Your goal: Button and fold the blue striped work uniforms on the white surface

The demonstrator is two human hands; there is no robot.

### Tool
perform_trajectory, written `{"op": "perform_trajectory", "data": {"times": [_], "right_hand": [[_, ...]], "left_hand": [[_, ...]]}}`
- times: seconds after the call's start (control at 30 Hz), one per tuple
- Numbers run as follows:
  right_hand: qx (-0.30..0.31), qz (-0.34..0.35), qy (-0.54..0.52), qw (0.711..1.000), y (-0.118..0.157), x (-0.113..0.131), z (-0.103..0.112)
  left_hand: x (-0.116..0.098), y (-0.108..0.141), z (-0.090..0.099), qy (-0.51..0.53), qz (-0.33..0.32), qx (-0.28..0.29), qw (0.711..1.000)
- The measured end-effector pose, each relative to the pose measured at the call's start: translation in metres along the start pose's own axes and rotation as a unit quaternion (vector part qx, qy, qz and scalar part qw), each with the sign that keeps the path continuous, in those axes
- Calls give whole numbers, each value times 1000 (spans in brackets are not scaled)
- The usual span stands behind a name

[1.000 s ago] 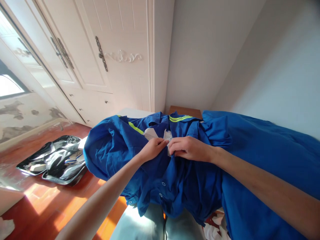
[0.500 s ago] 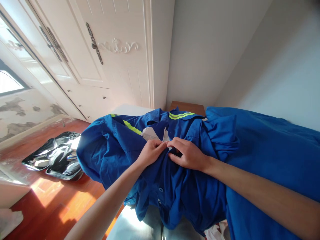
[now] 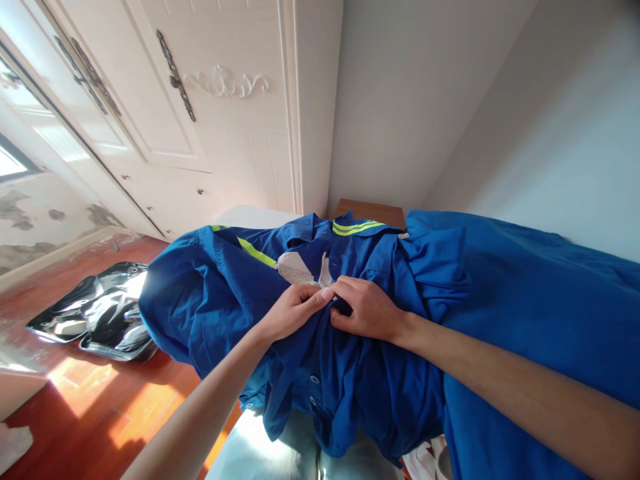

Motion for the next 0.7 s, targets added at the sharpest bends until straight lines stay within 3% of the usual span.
{"op": "perform_trajectory", "data": {"times": [0.13,0.33,0.5,0.7], "right_hand": [[32,-8,-26,999,0,-4,-2],[63,-18,-65,996,-1,-7,1],[79,-30,-109,990,-4,-11,1],[115,-32,-195,973,-5,-23,2]], "left_hand": [[-4,3,0,-115,-56,-4,992],[-4,1,3,-152,-104,71,980],[-3,2,3,-209,-150,101,961],[-3,7,-1,-279,-179,94,939]]}}
Point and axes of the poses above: each hand's wrist, its own y-axis away from the middle knuckle, its own z-axis out of the back of the hand, x = y × z, the point moved 2 cm from there along -y, towards the middle knuckle, and after that the axes turned 11 degrees about y, right-handed, at the moved point
